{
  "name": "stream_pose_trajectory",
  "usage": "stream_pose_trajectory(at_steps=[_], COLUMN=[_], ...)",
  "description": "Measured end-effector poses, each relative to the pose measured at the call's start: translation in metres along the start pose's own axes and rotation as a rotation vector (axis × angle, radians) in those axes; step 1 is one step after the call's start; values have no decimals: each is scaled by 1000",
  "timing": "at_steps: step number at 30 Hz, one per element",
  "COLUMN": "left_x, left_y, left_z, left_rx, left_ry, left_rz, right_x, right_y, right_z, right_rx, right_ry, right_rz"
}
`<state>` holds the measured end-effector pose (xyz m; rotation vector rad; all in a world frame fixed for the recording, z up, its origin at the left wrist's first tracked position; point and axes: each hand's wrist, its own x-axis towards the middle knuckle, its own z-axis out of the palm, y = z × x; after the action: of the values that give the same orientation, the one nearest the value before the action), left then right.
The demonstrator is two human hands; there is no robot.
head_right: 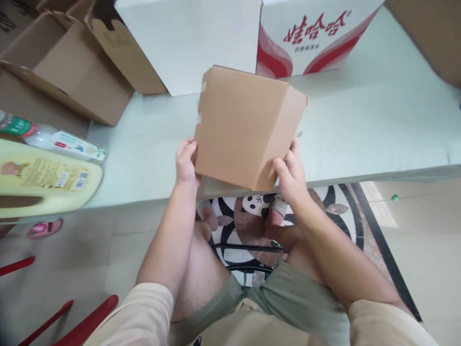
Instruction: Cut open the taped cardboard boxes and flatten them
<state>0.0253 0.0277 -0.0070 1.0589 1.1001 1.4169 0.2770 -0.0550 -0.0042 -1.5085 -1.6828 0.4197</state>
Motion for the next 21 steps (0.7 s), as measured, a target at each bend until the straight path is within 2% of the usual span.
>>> stream_pose_trajectory(at_steps=[3, 6, 8, 12, 17, 21], left_x=[1, 6, 9, 10, 3, 1], left_y=[5, 3, 2, 6, 8, 4], left_z=[-2, -5, -8, -10, -4, -3], left_rx=[36, 28, -3, -49, -45, 18], left_ry=[123, 227, 249, 156, -48, -129], left_rz=[-11, 1, -30, -65, -37, -22], right_x=[1, 0, -2, -5, -1, 1], right_y=[0, 1, 1, -2, -3, -4], right_z=[-5, -4, -1, 5, 5, 2], right_rx=[108, 151, 185, 131, 191, 240], right_ry=[38, -41, -111, -113, -55, 39], right_rz=[70, 38, 1, 15, 187, 284])
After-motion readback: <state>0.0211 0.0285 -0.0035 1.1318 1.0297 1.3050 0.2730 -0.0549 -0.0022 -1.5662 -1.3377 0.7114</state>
